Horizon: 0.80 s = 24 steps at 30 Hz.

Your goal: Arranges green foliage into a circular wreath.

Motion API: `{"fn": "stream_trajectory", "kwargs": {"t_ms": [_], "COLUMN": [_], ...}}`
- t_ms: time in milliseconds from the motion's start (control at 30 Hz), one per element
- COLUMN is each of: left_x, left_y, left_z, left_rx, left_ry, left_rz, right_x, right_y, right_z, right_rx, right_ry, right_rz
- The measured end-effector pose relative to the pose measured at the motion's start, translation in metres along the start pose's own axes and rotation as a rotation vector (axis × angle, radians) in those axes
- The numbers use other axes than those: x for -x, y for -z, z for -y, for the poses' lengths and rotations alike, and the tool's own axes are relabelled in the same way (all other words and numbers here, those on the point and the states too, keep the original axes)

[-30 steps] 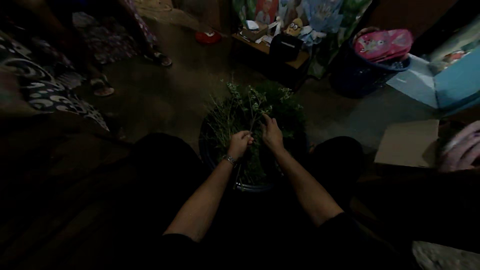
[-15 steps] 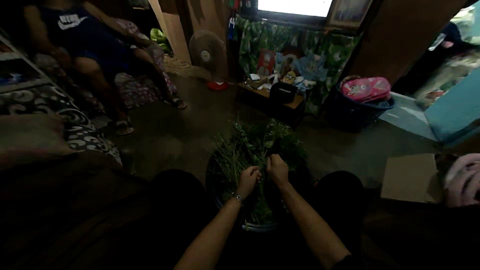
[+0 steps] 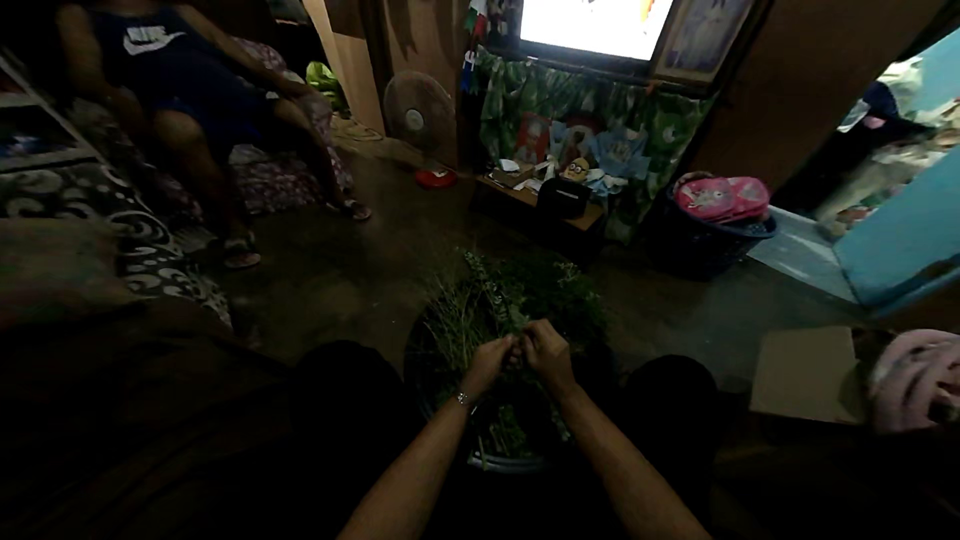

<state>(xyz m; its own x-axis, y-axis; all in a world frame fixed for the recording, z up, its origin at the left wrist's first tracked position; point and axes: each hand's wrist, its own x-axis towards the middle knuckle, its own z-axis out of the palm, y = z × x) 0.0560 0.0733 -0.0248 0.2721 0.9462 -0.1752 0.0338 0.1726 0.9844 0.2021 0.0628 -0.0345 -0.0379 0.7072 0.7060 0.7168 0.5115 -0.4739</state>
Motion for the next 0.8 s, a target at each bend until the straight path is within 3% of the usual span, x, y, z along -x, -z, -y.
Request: {"fn": "stream_trajectory", "kwargs": {"t_ms": [200, 367, 633, 800], "left_x": [-0.006, -0.007, -0.002, -0.001], "left_y": [0.009, 0.01, 0.015, 0.013], "left_z": [0.006, 0.008, -0.003, -0.006], "left_rx": [0.326, 0.364, -0.053, -0.243], "left_ry": [0.031, 0.047, -0.061, -0.106], "left_rz": [-0.045, -0.11, -0.093, 0.008], "right_x": [0.011, 0.019, 0.007, 0.005], "right_y": [-0.015, -0.028, -0.006, -0.005], "right_z": [0.003, 0.007, 0.033, 0.021], "right_rx": [-0.06, -0.286, -0.657, -0.678], "right_ry": [0.101, -0.02, -0.641, -0.671], "right_rz": [0.071, 0.016, 0.117, 0.12]}}
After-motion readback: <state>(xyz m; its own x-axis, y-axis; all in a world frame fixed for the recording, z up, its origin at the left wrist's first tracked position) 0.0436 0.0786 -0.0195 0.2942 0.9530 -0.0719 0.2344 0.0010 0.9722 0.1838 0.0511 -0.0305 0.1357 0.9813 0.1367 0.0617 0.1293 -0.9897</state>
